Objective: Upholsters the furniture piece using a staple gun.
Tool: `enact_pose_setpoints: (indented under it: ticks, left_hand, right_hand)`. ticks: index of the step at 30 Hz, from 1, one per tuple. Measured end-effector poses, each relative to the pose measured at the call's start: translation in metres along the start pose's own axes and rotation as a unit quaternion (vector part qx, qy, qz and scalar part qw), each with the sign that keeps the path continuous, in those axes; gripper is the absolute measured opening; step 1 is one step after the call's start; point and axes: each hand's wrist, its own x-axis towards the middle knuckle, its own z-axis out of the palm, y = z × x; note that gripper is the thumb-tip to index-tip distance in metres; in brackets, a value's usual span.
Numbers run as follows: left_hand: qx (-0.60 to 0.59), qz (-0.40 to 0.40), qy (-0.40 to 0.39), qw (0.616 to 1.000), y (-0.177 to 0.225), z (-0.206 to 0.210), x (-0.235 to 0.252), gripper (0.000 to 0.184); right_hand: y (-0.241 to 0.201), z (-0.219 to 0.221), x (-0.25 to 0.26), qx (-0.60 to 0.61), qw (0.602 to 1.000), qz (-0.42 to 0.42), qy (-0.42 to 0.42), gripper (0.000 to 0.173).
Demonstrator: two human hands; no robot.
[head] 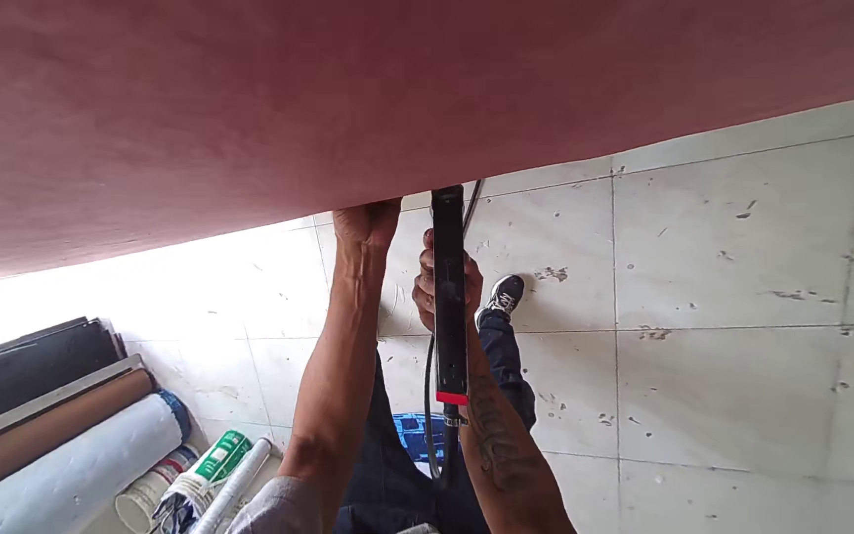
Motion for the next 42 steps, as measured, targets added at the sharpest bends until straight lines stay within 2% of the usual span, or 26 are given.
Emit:
enact_pose_setpoints:
  ticks: [3,6,8,11,13,14,15,17,21,23,24,25,28,34,39,42]
  left_hand:
    - [0.054,0.010,-0.055,0.997,0.007,-0.013,0.009,0.022]
    - [0.157,0.039,-0.122,0.979,0.022,-0.025,0.020,0.022]
    - [0.227,0.066,-0.160,0.958,0.032,-0.030,0.020,0.015]
    - [0.318,0.095,-0.246,0.911,0.052,-0.034,0.023,0.022]
    - [0.323,0.064,-0.345,0.879,0.067,-0.041,0.033,0.013]
    - [0.319,0.041,-0.370,0.872,0.073,-0.044,0.038,0.012]
    - [0.316,0.015,-0.355,0.880,0.079,-0.048,0.040,0.012]
    - [0.315,-0.010,-0.233,0.920,0.093,-0.056,0.029,0.018]
    - [0.092,-0.042,-0.099,0.990,0.125,-0.076,-0.001,0.024]
    - [0.028,-0.017,-0.012,0.999,0.122,-0.067,-0.004,0.015]
    - [0.000,-0.013,0.006,1.000,0.119,-0.062,-0.001,0.026]
    - [-0.022,-0.009,0.003,1.000,0.117,-0.059,0.006,0.030]
    - [-0.019,-0.006,-0.073,0.997,0.117,-0.071,0.011,0.021]
    - [0.166,0.049,-0.183,0.968,0.146,-0.083,0.021,0.010]
    - [0.333,0.033,-0.158,0.929,0.175,-0.105,0.040,0.023]
    - [0.272,-0.024,-0.155,0.949,0.200,-0.115,0.034,0.021]
  right_hand:
    - [0.008,-0.001,0.003,-0.003,1.000,-0.009,0.016,0.035]
    - [0.026,-0.003,0.015,0.016,1.000,0.022,0.010,0.032]
    - [0.042,-0.008,0.023,0.026,0.999,0.048,-0.003,0.030]
    - [0.062,-0.013,0.037,0.013,0.997,0.072,-0.017,0.028]
    - [0.074,-0.021,0.042,0.021,0.996,0.079,-0.024,0.028]
    - [0.078,-0.024,0.043,0.021,0.996,0.079,-0.023,0.027]
    - [0.081,-0.025,0.044,0.014,0.997,0.077,-0.017,0.027]
    - [0.086,-0.026,0.044,-0.003,0.997,0.074,0.000,0.028]
    - [0.088,-0.035,0.043,-0.019,0.999,0.036,0.029,0.034]
    - [0.091,-0.039,0.037,-0.034,0.998,0.025,0.043,0.036]
    - [0.093,-0.039,0.037,-0.031,0.998,0.027,0.044,0.035]
    - [0.093,-0.039,0.042,-0.033,0.998,0.031,0.038,0.034]
    - [0.104,-0.040,0.046,-0.028,0.997,0.043,0.059,0.032]
    - [0.142,-0.050,0.070,-0.022,0.995,0.095,0.036,0.028]
    - [0.166,-0.067,0.077,-0.032,0.995,0.077,0.057,0.028]
    - [0.175,-0.077,0.080,-0.044,0.996,0.040,0.061,0.032]
